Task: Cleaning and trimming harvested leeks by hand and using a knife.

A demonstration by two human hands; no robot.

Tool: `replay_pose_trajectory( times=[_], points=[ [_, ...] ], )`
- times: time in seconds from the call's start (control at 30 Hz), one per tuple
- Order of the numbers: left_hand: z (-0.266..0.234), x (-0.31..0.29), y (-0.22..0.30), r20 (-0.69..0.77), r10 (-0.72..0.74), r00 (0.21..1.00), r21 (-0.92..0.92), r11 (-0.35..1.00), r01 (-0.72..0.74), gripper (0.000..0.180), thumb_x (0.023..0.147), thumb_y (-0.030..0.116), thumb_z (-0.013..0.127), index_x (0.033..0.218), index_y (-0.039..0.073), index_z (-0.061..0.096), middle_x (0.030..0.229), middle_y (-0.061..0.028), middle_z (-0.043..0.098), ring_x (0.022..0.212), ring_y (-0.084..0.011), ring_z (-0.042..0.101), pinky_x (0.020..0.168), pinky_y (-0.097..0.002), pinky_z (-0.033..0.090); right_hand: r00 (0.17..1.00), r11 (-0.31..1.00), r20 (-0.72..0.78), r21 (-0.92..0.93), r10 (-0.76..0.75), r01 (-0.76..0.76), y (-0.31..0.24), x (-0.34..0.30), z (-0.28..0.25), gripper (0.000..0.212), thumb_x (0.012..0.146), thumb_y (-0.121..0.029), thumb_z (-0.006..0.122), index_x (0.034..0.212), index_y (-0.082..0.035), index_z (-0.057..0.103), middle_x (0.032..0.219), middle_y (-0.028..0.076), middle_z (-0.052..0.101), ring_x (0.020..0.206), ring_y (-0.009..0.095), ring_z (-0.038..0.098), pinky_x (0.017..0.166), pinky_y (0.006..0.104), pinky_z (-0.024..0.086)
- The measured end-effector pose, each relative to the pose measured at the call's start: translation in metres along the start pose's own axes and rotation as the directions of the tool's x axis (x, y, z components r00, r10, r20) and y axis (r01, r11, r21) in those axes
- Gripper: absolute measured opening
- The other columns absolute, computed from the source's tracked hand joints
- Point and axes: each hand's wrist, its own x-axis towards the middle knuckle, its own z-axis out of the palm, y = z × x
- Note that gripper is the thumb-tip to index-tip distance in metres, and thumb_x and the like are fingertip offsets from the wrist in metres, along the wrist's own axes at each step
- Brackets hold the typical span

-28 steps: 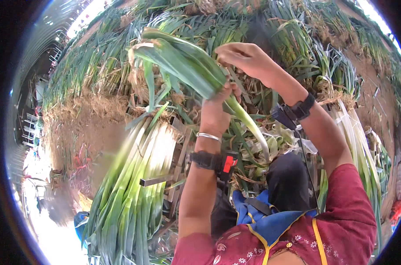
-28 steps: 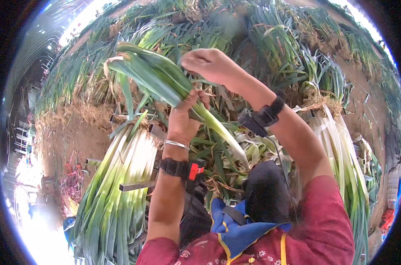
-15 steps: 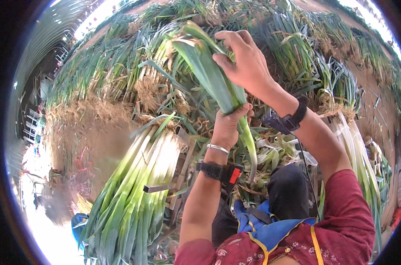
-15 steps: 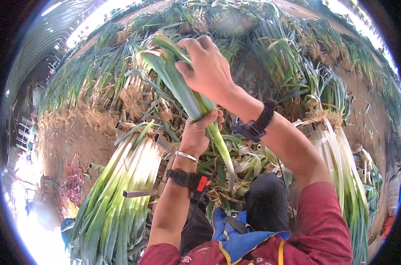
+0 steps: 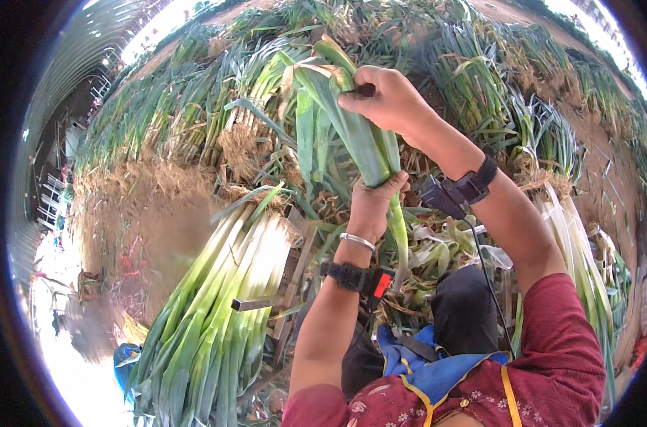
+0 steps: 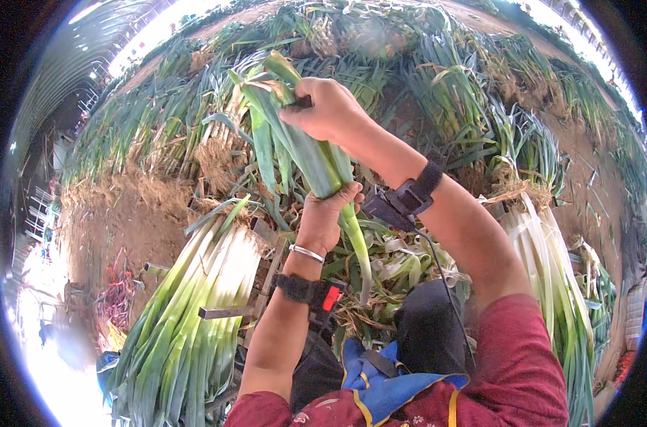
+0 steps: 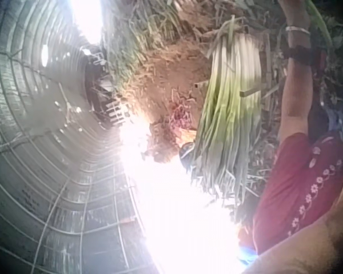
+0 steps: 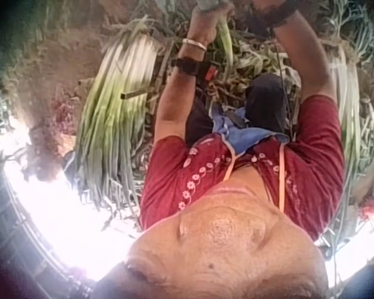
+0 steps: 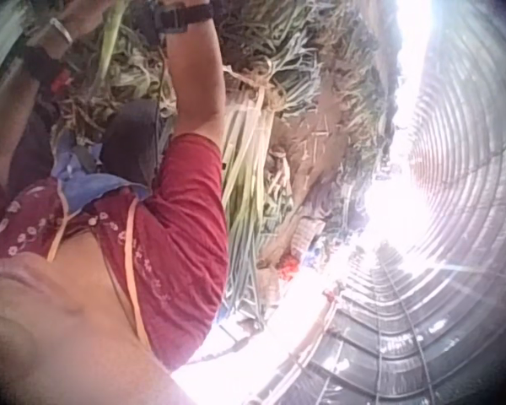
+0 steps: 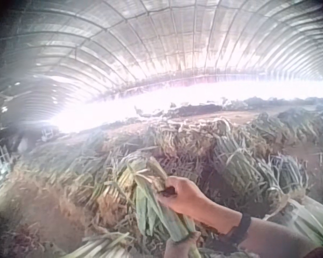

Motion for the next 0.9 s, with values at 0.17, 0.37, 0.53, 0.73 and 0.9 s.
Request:
replay_pose_trajectory(
  times=[0.17,0.37,0.53,0.73,0.9],
  points=[
    [-0.002,0.0,0.002,0.039,0.011,0.999,-0.056,0.998,-0.009,0.025,0.08,0.008,0.072,0.102,0.004,0.061,0.087,-0.0065,0.067,0.076,-0.0169,0.063,0.067,-0.0308,0.049,0.976,0.908,0.198,0.386,0.089,-0.161,-0.017,-0.015,-0.009,0.027,0.086,-0.022,0.066,0.104,-0.002,0.063,0.077,-0.002,0.057,0.067,0.007,0.05,0.06,0.0242,0.041],
    [-0.002,0.001,0.0,0.047,-0.037,0.998,-0.087,0.995,0.041,0.027,0.08,0.009,0.072,0.104,0.004,0.06,0.087,-0.0061,0.066,0.077,-0.0171,0.063,0.067,-0.031,0.049,0.939,0.846,0.304,0.448,0.161,-0.29,-0.021,-0.022,-0.001,0.029,0.089,-0.024,0.062,0.111,-0.004,0.063,0.074,-0.004,0.057,0.065,0.006,0.049,0.058,0.0221,0.041],
    [0.0,0.002,0.001,0.032,-0.046,0.998,-0.091,0.995,0.049,0.023,0.08,0.009,0.072,0.101,0.004,0.062,0.087,-0.0059,0.066,0.076,-0.0172,0.063,0.067,-0.0312,0.05,0.925,0.785,0.379,0.571,0.006,-0.239,-0.022,-0.025,0.0,0.02,0.091,-0.019,0.058,0.104,-0.004,0.064,0.067,-0.006,0.052,0.056,0.004,0.042,0.054,0.0201,0.036],
    [-0.003,0.005,-0.005,0.064,-0.073,0.995,-0.113,0.99,0.08,0.024,0.081,0.01,0.072,0.102,0.005,0.062,0.087,-0.0056,0.066,0.077,-0.0172,0.063,0.067,-0.0318,0.05,0.95,0.961,0.28,0.271,-0.137,0.058,-0.023,-0.02,0.02,0.023,0.091,-0.026,0.06,0.104,-0.007,0.065,0.071,-0.004,0.055,0.063,0.004,0.047,0.057,0.0233,0.039],
    [-0.003,0.001,-0.002,0.042,-0.068,0.997,-0.143,0.987,0.074,0.032,0.081,0.01,0.072,0.11,0.006,0.06,0.088,-0.0055,0.065,0.078,-0.0175,0.062,0.067,-0.0323,0.05,0.961,0.983,0.213,-0.018,-0.177,0.185,-0.034,-0.003,-0.016,0.056,0.079,-0.051,0.066,0.118,-0.01,0.061,0.106,0.015,0.066,0.101,0.027,0.063,0.088,0.0353,0.048]
  ],
)
